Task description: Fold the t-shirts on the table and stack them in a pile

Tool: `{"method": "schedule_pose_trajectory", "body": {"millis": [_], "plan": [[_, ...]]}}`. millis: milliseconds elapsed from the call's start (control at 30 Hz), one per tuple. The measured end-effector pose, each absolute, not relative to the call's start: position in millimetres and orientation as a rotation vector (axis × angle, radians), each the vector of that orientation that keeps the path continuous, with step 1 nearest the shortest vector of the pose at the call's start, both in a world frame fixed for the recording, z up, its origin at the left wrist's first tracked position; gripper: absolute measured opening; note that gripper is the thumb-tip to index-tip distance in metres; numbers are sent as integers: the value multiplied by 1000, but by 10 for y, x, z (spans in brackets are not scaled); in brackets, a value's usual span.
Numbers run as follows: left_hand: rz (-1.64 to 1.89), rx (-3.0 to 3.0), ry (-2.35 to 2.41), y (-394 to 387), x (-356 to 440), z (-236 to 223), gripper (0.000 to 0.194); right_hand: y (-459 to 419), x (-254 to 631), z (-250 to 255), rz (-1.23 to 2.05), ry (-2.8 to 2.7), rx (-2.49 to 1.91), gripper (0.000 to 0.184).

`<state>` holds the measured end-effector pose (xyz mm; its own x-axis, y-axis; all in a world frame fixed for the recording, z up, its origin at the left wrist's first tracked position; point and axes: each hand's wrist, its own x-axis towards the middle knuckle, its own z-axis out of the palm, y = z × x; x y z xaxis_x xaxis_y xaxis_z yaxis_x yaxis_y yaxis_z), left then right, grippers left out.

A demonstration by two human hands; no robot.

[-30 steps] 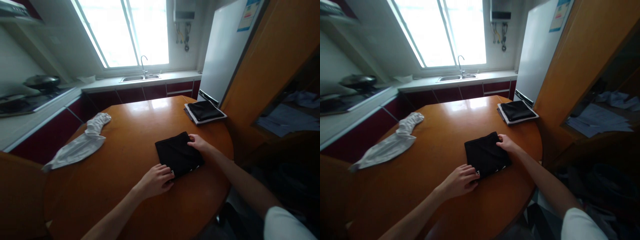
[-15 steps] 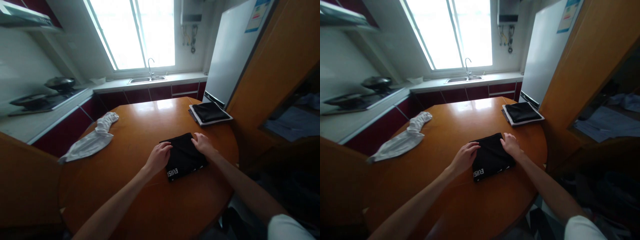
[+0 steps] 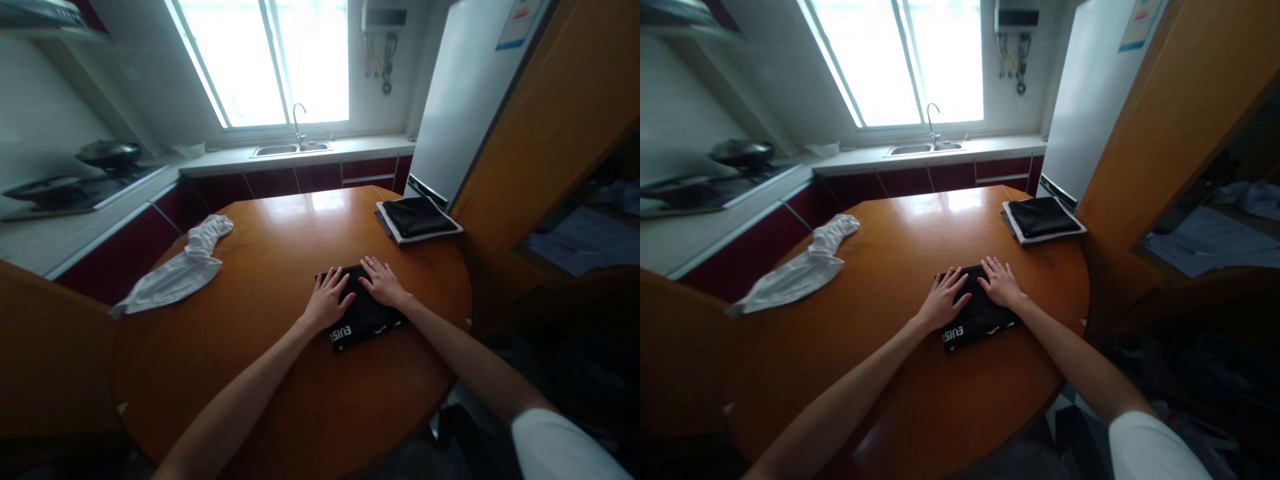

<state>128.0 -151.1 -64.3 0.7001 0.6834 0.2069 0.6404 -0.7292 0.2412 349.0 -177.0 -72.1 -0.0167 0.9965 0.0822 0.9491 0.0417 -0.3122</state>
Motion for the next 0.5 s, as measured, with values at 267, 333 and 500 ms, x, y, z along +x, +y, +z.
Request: {"method": "schedule_pose_trajectory", "body": {"millis": [267, 333, 500], "plan": [[420, 2737, 782, -1713, 1179, -452, 55, -1770, 3488, -722, 239, -2023, -1988, 63], [465, 2750, 636, -1844, 1067, -357, 56, -1767, 3491, -731, 238, -2024, -1988, 62], [461, 2890, 477, -2145, 823, -327, 27, -1758, 3498, -755, 227, -2023, -1971, 62]]}}
